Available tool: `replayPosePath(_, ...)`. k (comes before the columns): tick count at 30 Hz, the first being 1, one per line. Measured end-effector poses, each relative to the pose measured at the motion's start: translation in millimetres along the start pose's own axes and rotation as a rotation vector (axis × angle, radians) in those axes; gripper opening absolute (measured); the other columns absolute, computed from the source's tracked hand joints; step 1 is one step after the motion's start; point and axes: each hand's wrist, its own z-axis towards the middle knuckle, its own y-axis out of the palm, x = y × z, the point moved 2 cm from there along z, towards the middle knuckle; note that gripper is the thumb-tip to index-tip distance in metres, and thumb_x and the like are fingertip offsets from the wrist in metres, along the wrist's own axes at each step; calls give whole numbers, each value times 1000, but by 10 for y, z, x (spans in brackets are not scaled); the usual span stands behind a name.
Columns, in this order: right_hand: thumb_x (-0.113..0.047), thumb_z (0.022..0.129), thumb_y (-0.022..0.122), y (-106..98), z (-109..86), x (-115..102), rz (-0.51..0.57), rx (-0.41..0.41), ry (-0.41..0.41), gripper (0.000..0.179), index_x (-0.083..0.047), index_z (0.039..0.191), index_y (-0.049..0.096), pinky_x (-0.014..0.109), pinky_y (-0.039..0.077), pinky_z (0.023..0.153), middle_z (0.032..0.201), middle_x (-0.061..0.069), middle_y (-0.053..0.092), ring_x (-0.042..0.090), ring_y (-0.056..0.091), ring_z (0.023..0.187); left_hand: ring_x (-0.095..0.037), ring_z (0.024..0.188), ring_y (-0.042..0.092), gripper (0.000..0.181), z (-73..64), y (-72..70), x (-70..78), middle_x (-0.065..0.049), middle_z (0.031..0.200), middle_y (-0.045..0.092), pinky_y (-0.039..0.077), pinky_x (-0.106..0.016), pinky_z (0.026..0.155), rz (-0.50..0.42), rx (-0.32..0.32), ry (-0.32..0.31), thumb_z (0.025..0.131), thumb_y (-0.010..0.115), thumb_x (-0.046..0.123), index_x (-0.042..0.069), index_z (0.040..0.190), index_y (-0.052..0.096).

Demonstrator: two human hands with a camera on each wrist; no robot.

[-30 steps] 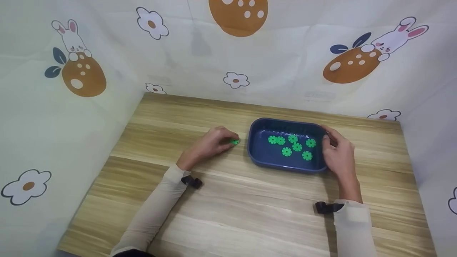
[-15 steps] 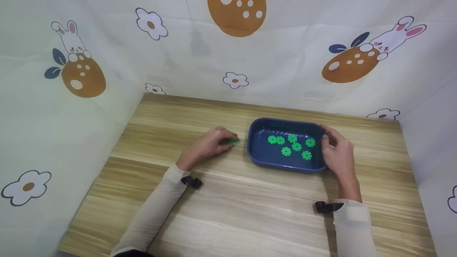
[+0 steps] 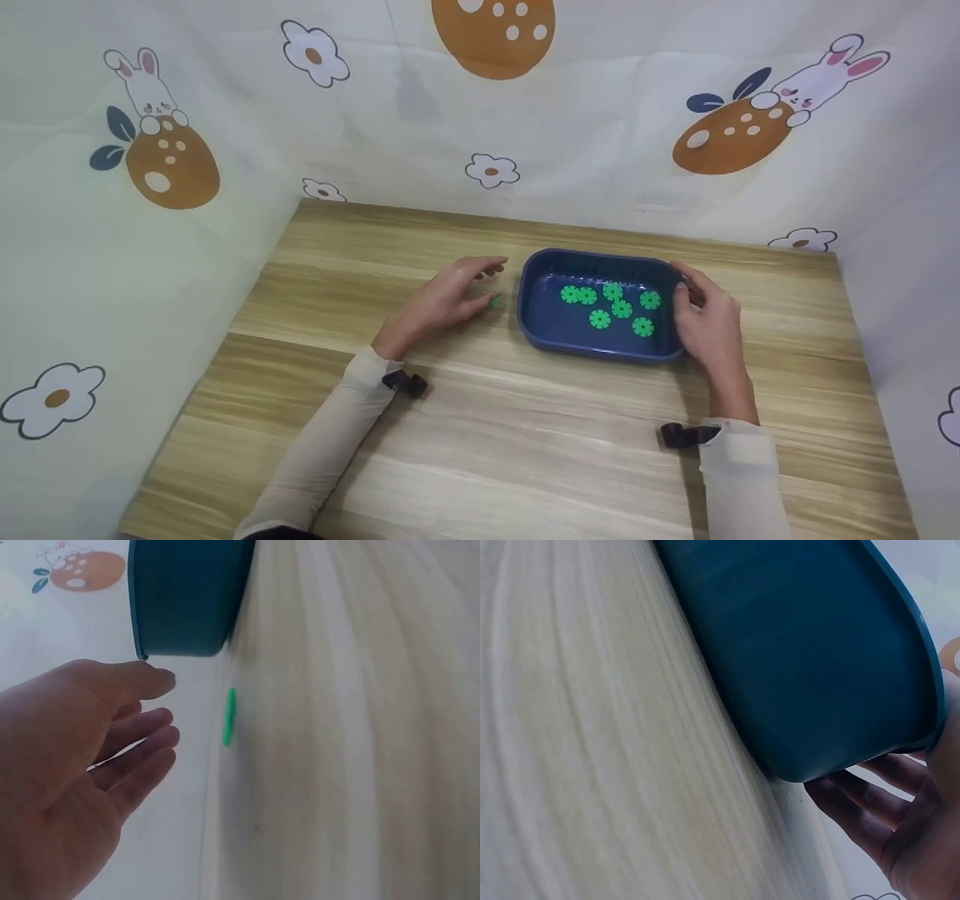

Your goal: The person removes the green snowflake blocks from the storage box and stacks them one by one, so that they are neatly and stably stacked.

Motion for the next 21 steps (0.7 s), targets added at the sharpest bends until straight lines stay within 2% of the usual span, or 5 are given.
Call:
replayPosePath(4,-23,110,57,1,4,12,-4,-14,4,39,-17,146,70,-3,44,85,138,23,72,-23,58,98,-22,141,61,53,56,28,164,-10,149,66,48,-28,121,-6,45,68,106,69,16,7,156,54)
replayPosePath(9,-21,110,57,5,7,21,3,-7,1,38,-16,145,71,-2,45,83,138,23,72,-22,59,98,-18,144,58,48,155,87,362,-8,153,64,43,-24,123,17,67,130,107,67,18,10,154,57)
replayPosePath(15,-20,110,57,0,15,21,1,-7,-4,38,-15,145,70,-2,45,83,137,24,72,-19,60,97,-18,149,56,48,292,141,529,-8,158,60,41,-24,126,-29,38,132,108,66,19,13,155,56)
replayPosePath(21,-21,110,56,-8,16,23,0,-12,2,39,-15,146,70,-3,44,84,139,23,71,-20,59,98,-15,149,54,49,472,239,644,-5,159,59,40,-23,125,-60,-38,99,108,66,21,14,156,55)
